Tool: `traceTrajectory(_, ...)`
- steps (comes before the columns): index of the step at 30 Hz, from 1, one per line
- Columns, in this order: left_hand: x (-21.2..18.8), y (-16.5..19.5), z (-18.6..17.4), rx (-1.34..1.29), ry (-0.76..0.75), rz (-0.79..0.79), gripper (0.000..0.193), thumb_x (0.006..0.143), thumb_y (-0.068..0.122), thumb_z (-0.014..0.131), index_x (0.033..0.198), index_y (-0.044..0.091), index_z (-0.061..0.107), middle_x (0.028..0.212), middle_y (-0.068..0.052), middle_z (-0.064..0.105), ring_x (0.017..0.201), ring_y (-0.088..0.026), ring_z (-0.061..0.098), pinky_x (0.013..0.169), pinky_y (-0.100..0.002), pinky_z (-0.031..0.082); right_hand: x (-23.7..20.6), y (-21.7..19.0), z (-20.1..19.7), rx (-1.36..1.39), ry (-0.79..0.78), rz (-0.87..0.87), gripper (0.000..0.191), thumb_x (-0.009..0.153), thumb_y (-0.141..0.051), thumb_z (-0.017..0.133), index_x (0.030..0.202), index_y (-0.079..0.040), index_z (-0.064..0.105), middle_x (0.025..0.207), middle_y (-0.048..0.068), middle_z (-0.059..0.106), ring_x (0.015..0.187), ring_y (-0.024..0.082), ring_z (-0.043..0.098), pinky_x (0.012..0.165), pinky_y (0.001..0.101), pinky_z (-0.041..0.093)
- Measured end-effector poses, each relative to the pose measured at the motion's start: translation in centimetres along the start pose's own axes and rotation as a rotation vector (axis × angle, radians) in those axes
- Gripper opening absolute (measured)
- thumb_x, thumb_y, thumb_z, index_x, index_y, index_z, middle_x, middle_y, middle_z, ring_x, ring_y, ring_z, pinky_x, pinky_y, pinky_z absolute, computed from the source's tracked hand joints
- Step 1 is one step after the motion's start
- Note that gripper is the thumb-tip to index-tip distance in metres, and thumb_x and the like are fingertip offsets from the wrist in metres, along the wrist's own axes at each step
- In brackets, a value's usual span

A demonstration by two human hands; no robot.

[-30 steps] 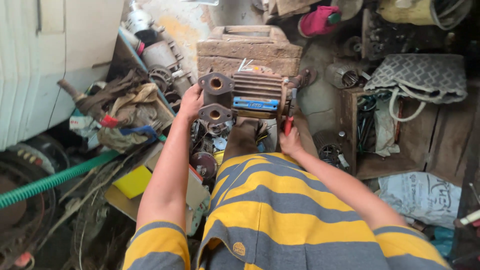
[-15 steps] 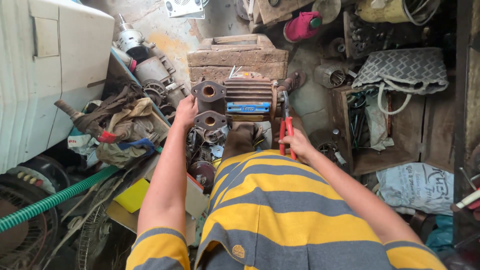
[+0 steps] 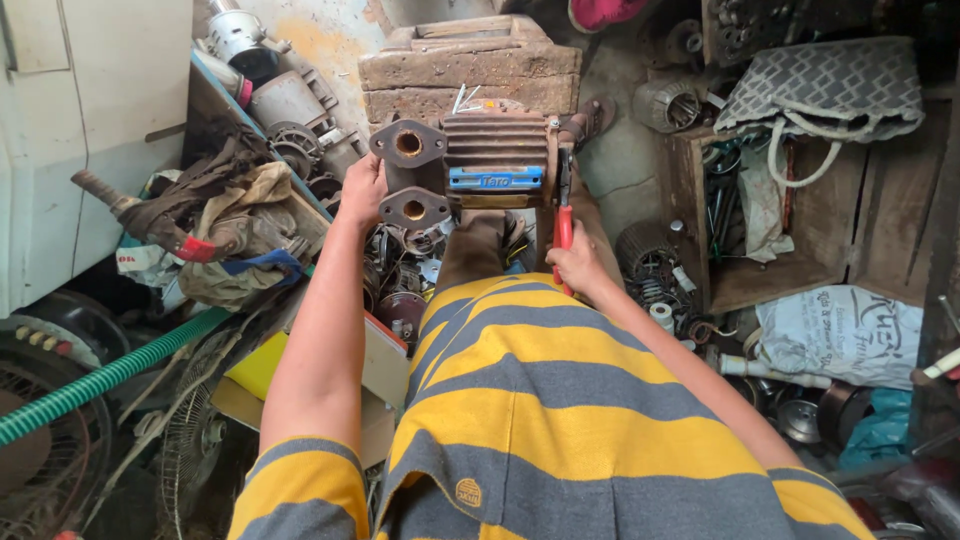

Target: The person removes a retaining clip from a motor housing using pliers, then uses a hammer to tap the housing onto a motor shaft. The person then uses a wrench to tighten a bolt on the motor assembly.

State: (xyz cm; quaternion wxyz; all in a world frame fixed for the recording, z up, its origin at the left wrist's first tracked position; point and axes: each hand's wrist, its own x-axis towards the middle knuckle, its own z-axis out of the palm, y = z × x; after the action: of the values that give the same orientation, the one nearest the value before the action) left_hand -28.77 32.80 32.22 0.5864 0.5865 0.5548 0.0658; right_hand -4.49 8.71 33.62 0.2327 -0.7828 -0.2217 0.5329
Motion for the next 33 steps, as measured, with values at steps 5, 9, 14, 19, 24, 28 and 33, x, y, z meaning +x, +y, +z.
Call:
traceTrajectory(5,0.0,0.4,0.2,-0.054,-0.022,0.026,0.030,0.107,0.027,0.055,0.123,0.004,0.065,0.107,-0.012,0.076,0.096,-0.011,0.064,0.090,-0.030,0.052,1.1,0.3,1.4,-0.249,0.190,-0.333,0.062,0.076,-0.011,0.071,0.133,0.003,0.050,0.107,0.031,0.063,0.098,0.054,0.061,0.085,0.0537,0.049)
traceTrajectory(9,0.1,0.2,0.2,-0.132,-0.017,0.026,0.031,0.107,0.026,0.054,0.123,0.002,0.064,0.107,-0.010,0.075,0.097,-0.010,0.063,0.090,-0.029,0.051,2.3,-0.7,2.7,-0.193,0.209,-0.352,0.059,0.080,-0.012,0.061,0.136,0.001,0.049,0.114,0.028,0.065,0.104,0.051,0.063,0.092,0.0510,0.051)
traceTrajectory(14,0.4,-0.3,-0.2,-0.048,-0.032,-0.034,0.032,0.106,0.029,0.056,0.120,0.002,0.066,0.101,-0.009,0.075,0.092,-0.010,0.063,0.087,-0.029,0.052,1.3,-2.3,0.4,-0.270,-0.019,0.057,0.046,0.082,-0.016,0.066,0.124,-0.001,0.056,0.105,0.027,0.068,0.100,0.045,0.068,0.088,0.0500,0.054)
traceTrajectory(19,1.0,-0.4,-0.4,0.010,-0.111,-0.159,0.038,0.114,0.033,0.054,0.113,-0.003,0.067,0.096,-0.018,0.070,0.087,-0.015,0.057,0.083,-0.035,0.054,0.4,-2.6,-1.7,0.332,-0.188,0.508,0.051,0.070,-0.007,0.067,0.119,-0.003,0.053,0.096,0.016,0.063,0.088,0.038,0.068,0.072,0.0571,0.054)
traceTrajectory(24,0.6,0.0,-0.5,-0.018,-0.038,0.071,0.033,0.106,0.028,0.052,0.119,0.001,0.066,0.101,-0.013,0.074,0.092,-0.014,0.065,0.088,-0.033,0.053,2.3,-0.7,2.7,-0.224,0.175,-0.277,0.050,0.071,-0.009,0.066,0.119,-0.002,0.052,0.096,0.020,0.062,0.088,0.043,0.065,0.073,0.0566,0.054)
traceTrajectory(28,0.4,0.6,-0.4,-0.078,-0.021,0.144,0.033,0.107,0.026,0.051,0.123,0.001,0.063,0.105,-0.012,0.074,0.096,-0.016,0.065,0.091,-0.034,0.050,2.2,-0.2,3.3,-0.202,0.154,-0.206,0.051,0.071,-0.009,0.067,0.119,-0.001,0.052,0.099,0.023,0.062,0.090,0.046,0.064,0.073,0.0575,0.053)
traceTrajectory(33,0.9,1.2,-0.5,-0.084,-0.149,0.005,0.035,0.106,0.029,0.052,0.109,-0.001,0.069,0.096,-0.014,0.074,0.088,-0.017,0.064,0.083,-0.036,0.052,0.5,-1.5,-0.6,0.304,-0.196,0.409,0.052,0.071,-0.009,0.069,0.120,-0.001,0.052,0.103,0.027,0.062,0.092,0.051,0.063,0.074,0.0586,0.053)
